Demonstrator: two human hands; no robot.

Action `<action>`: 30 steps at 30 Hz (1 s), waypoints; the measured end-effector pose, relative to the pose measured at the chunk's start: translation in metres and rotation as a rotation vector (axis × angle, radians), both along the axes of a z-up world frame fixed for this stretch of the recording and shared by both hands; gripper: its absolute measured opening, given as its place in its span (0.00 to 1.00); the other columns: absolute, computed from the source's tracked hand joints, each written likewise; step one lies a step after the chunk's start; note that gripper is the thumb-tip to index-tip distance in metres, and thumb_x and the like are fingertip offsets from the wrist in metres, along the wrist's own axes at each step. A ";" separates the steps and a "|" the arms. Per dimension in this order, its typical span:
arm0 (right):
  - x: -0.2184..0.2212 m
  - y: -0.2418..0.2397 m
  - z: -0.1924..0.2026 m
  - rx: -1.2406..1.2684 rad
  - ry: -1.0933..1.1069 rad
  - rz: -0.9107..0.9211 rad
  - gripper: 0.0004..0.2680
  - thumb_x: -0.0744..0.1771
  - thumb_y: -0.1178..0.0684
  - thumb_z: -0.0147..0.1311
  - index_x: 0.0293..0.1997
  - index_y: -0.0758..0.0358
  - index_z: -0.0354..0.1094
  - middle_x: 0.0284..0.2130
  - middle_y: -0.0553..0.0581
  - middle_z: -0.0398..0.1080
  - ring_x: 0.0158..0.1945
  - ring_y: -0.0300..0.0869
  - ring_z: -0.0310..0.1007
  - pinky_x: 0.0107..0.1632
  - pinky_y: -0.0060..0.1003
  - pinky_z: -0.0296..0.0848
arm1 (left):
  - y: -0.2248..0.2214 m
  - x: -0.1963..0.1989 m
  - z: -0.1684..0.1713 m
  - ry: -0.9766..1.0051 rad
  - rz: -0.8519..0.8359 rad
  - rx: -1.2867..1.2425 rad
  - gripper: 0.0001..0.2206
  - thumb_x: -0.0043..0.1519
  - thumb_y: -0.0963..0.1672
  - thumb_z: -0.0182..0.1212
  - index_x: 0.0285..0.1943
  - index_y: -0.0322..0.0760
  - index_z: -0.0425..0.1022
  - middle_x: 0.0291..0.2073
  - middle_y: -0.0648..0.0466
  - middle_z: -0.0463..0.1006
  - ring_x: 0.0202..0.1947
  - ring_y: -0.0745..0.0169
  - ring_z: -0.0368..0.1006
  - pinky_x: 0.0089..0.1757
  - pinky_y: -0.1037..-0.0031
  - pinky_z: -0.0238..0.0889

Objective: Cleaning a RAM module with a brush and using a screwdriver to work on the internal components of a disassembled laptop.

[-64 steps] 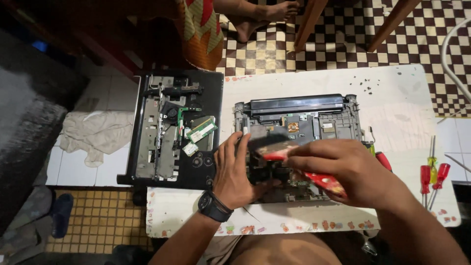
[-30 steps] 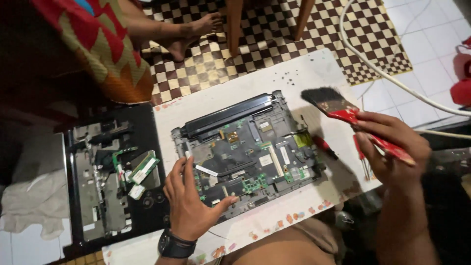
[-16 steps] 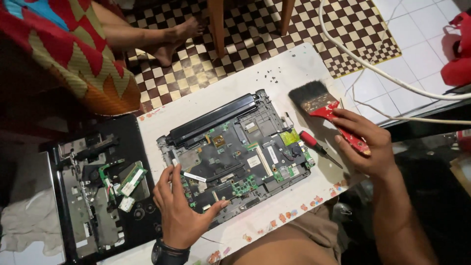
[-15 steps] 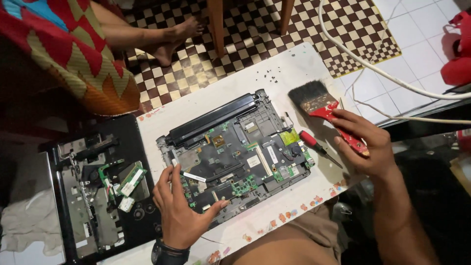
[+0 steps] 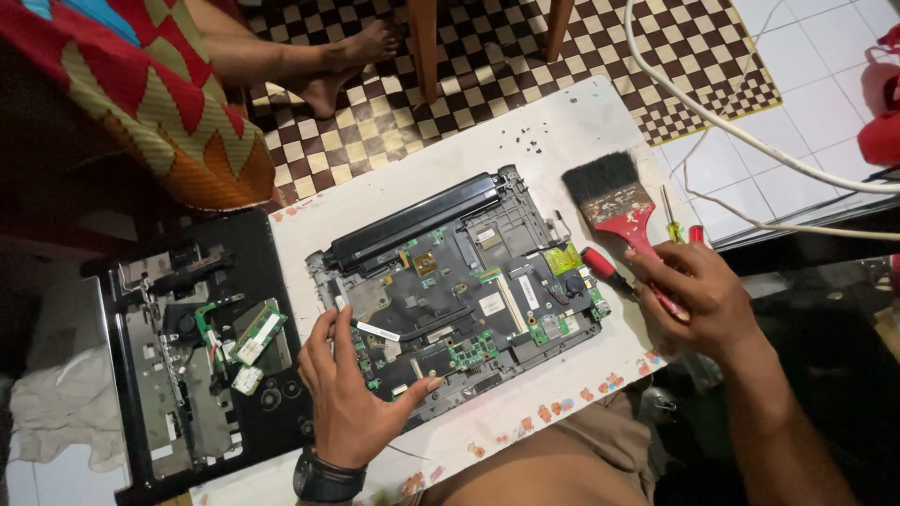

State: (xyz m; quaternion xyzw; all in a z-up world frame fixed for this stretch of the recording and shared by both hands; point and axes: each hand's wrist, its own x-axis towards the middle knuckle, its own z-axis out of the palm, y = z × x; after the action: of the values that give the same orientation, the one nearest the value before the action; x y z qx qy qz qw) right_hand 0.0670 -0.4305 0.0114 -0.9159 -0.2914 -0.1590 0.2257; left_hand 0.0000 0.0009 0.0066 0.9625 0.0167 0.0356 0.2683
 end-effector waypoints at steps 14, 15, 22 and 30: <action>-0.014 -0.008 -0.013 -0.379 0.054 -0.139 0.27 0.61 0.42 0.53 0.71 0.48 0.61 0.56 0.59 0.71 0.55 0.55 0.68 0.51 0.52 0.67 | 0.001 0.001 0.000 -0.002 0.003 0.002 0.56 0.43 0.67 0.66 0.78 0.42 0.50 0.70 0.41 0.53 0.69 0.36 0.50 0.60 0.38 0.51; -0.015 -0.008 -0.014 -0.370 0.051 -0.149 0.27 0.61 0.43 0.54 0.70 0.48 0.62 0.57 0.60 0.70 0.57 0.57 0.69 0.53 0.54 0.67 | 0.001 0.001 0.000 -0.015 -0.002 0.000 0.56 0.43 0.67 0.66 0.78 0.42 0.50 0.70 0.41 0.53 0.69 0.36 0.51 0.60 0.37 0.51; -0.021 -0.005 -0.010 -0.394 0.048 -0.168 0.26 0.61 0.46 0.55 0.71 0.47 0.62 0.58 0.58 0.69 0.60 0.56 0.68 0.58 0.54 0.65 | 0.002 0.000 -0.001 -0.040 -0.006 -0.004 0.56 0.43 0.67 0.65 0.77 0.40 0.51 0.70 0.40 0.54 0.68 0.36 0.51 0.60 0.37 0.51; -0.023 -0.001 -0.006 -0.415 0.038 -0.230 0.21 0.63 0.41 0.56 0.64 0.41 0.67 0.57 0.53 0.70 0.58 0.53 0.69 0.59 0.51 0.58 | 0.002 0.000 -0.002 -0.045 -0.003 -0.004 0.57 0.43 0.68 0.66 0.77 0.41 0.51 0.70 0.40 0.54 0.69 0.36 0.51 0.61 0.38 0.51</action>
State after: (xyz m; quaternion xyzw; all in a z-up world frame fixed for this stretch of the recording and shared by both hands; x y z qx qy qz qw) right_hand 0.0443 -0.4318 0.0052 -0.9726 -0.2075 -0.1032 0.0185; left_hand -0.0002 0.0030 0.0047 0.9610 0.0092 0.0567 0.2705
